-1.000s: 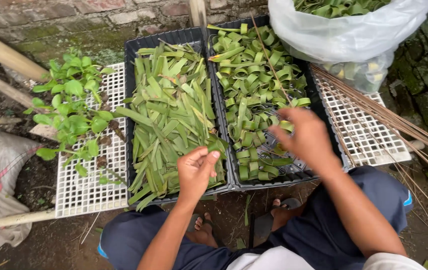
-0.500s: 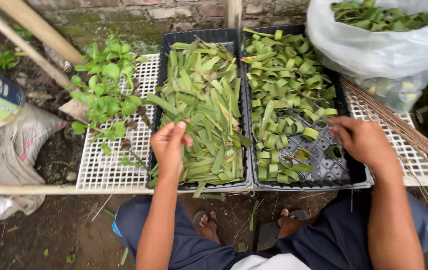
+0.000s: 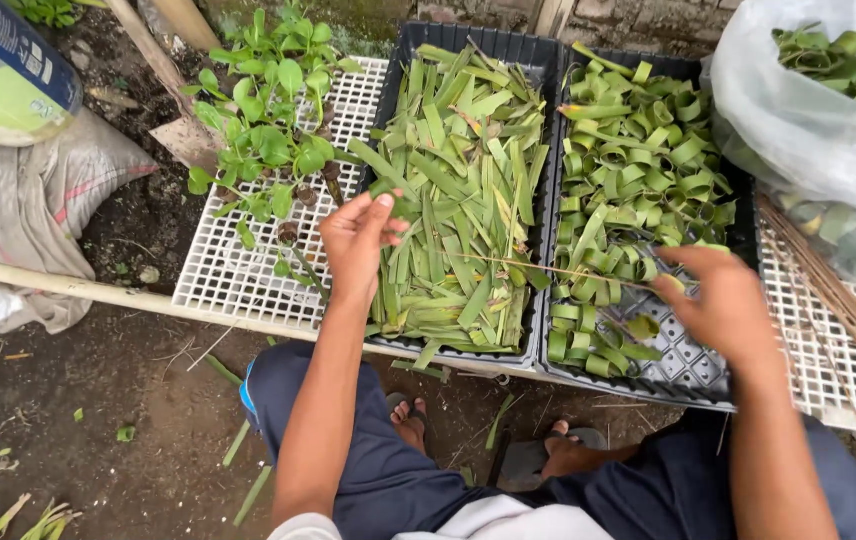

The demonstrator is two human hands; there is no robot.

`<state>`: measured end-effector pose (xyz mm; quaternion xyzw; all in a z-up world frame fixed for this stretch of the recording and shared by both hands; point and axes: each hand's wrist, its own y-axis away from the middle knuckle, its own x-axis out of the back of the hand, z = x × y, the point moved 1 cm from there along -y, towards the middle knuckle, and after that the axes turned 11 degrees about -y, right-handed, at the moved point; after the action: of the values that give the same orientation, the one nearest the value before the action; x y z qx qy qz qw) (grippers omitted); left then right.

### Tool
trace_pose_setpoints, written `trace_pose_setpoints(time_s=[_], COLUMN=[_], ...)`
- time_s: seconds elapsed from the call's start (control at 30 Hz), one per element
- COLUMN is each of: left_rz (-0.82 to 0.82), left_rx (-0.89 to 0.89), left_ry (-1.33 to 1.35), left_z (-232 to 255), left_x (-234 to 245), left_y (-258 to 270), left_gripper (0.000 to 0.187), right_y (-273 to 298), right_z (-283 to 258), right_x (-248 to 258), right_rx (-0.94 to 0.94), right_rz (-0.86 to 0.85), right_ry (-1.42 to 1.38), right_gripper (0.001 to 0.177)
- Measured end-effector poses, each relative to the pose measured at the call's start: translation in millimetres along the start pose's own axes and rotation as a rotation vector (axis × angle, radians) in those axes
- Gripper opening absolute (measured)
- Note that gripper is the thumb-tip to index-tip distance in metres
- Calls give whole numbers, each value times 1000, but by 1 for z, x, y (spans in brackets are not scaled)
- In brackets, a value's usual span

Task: Folding green leaves and pinning them with thin sticks to create small containers.

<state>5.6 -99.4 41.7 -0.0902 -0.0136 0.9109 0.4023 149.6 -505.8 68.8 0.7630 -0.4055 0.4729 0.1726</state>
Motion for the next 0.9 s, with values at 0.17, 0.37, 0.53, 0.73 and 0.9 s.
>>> trace_pose_setpoints(time_s=[0.17, 0.37, 0.53, 0.73, 0.9], left_rz=[20, -35, -115, -212, -357], left_rx=[-141, -136, -99, -152, -165], left_ry=[-212, -270, -220, -335, -269], left_z=[-1, -5, 2, 23, 32], left_x=[-13, -16, -20, -48, -82], left_y=[7, 15, 21, 65, 103], left_gripper=[13, 17, 16, 15, 12], right_y=[-58, -106, -76, -20, 15], right_z=[-105, -114, -138, -166, -151], right_x=[-94, -194, -138, -32, -18], right_rx=[232, 470, 351, 187, 214], right_rz=[-144, 4, -60, 37, 182], right_ry=[-136, -8, -34, -253, -440], right_gripper=[29, 12, 15, 13, 9])
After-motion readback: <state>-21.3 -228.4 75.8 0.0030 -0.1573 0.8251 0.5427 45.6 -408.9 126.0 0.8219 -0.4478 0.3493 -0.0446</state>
